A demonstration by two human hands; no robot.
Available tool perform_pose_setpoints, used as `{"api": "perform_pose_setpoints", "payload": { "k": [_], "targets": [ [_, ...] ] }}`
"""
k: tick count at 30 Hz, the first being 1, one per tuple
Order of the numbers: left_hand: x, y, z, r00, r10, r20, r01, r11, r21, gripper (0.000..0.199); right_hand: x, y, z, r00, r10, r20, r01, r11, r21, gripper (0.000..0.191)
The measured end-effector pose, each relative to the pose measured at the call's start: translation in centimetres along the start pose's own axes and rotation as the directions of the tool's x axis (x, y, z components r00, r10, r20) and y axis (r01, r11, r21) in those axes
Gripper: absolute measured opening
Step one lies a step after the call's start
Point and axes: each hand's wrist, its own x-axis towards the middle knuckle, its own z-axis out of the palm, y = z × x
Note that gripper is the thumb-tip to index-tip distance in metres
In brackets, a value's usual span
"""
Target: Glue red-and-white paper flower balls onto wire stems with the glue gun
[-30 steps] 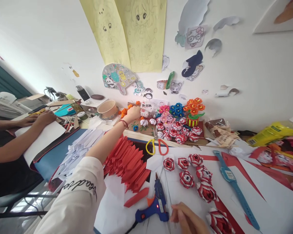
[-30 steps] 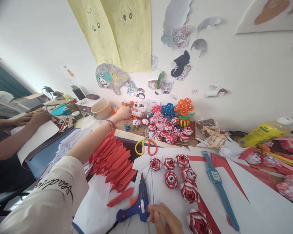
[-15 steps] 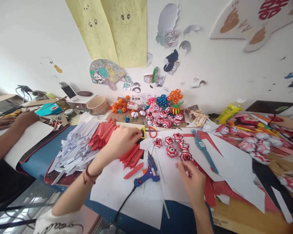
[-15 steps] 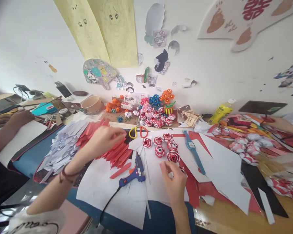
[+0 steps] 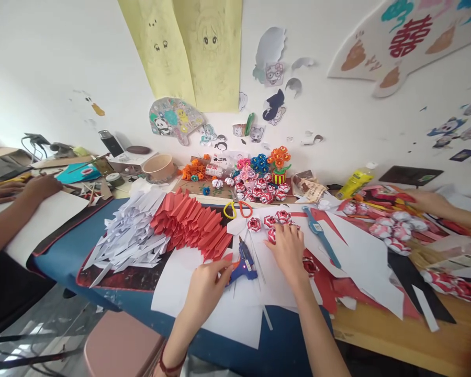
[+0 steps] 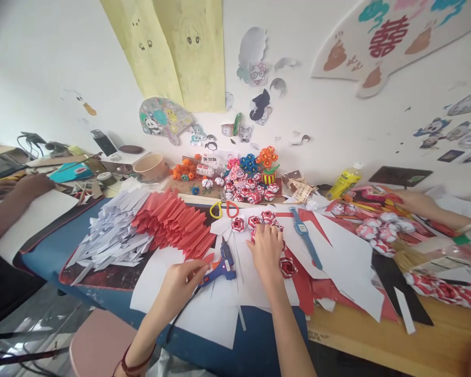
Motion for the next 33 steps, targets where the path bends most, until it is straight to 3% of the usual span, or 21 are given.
{"api": "perform_pose_setpoints", "payload": {
  "k": [4,7,9,10,12,13,14,16,19,22,24,30,33],
  "targets": [
    [0.0,-0.4,1.0,0.999,0.013,-0.035,-0.016,0.997,-0.078,0.034,0.0,0.1,-0.1,0.998,0.031,-0.048,-0.026,0.995,0.101,0.022],
    [0.3,-0.2,1.8,0.995,0.071,-0.068,-0.074,0.996,-0.043,0.033,-0.8,0.4,-0.9,0.987,0.109,-0.120,-0.084,0.977,0.198,0.027],
    [0.6,-0.1,2.2,0.991,0.104,-0.086,-0.105,0.994,-0.014,0.033,-1.7,0.5,-1.6,0.970,0.202,-0.135,-0.120,0.882,0.455,0.034],
    [0.8,0.1,2.4,0.989,0.116,-0.094,-0.117,0.993,-0.005,0.033,-2.3,0.5,-1.9,0.959,0.264,-0.107,-0.136,0.756,0.640,0.037],
    [1.2,0.4,2.8,0.986,0.131,-0.105,-0.132,0.991,-0.003,0.031,-3.4,0.4,-2.3,0.932,0.360,0.035,-0.165,0.336,0.927,0.042],
    [1.4,0.5,2.9,0.984,0.138,-0.110,-0.140,0.990,-0.007,0.029,-4.0,0.3,-2.4,0.920,0.373,0.122,-0.179,0.122,0.976,0.043],
    [1.5,0.7,3.1,0.983,0.144,-0.114,-0.147,0.989,-0.013,0.026,-4.4,0.1,-2.3,0.910,0.368,0.192,-0.193,-0.034,0.981,0.044],
    [1.7,1.0,3.6,0.981,0.158,-0.115,-0.161,0.987,-0.020,0.023,-5.1,-0.2,-2.0,0.895,0.346,0.281,-0.208,-0.234,0.950,0.043],
    [1.8,1.2,4.1,0.978,0.177,-0.111,-0.179,0.984,-0.010,0.020,-5.8,-0.6,-1.2,0.880,0.340,0.333,-0.207,-0.356,0.911,0.045],
    [1.9,1.1,4.2,0.976,0.186,-0.112,-0.189,0.982,-0.021,0.020,-6.1,-0.7,-0.6,0.881,0.334,0.336,-0.213,-0.354,0.911,0.048],
    [1.9,1.0,4.1,0.975,0.189,-0.117,-0.194,0.980,-0.034,0.020,-6.3,-0.4,-0.6,0.898,0.315,0.308,-0.215,-0.298,0.930,0.050],
    [2.1,0.7,3.5,0.973,0.197,-0.120,-0.205,0.977,-0.058,0.022,-5.7,0.6,-1.5,0.912,0.398,0.097,-0.169,0.150,0.974,0.048],
    [2.1,0.5,3.2,0.974,0.192,-0.122,-0.200,0.978,-0.057,0.021,-4.4,0.6,-1.7,0.942,0.335,0.015,-0.156,0.397,0.905,0.044]
  ]
}}
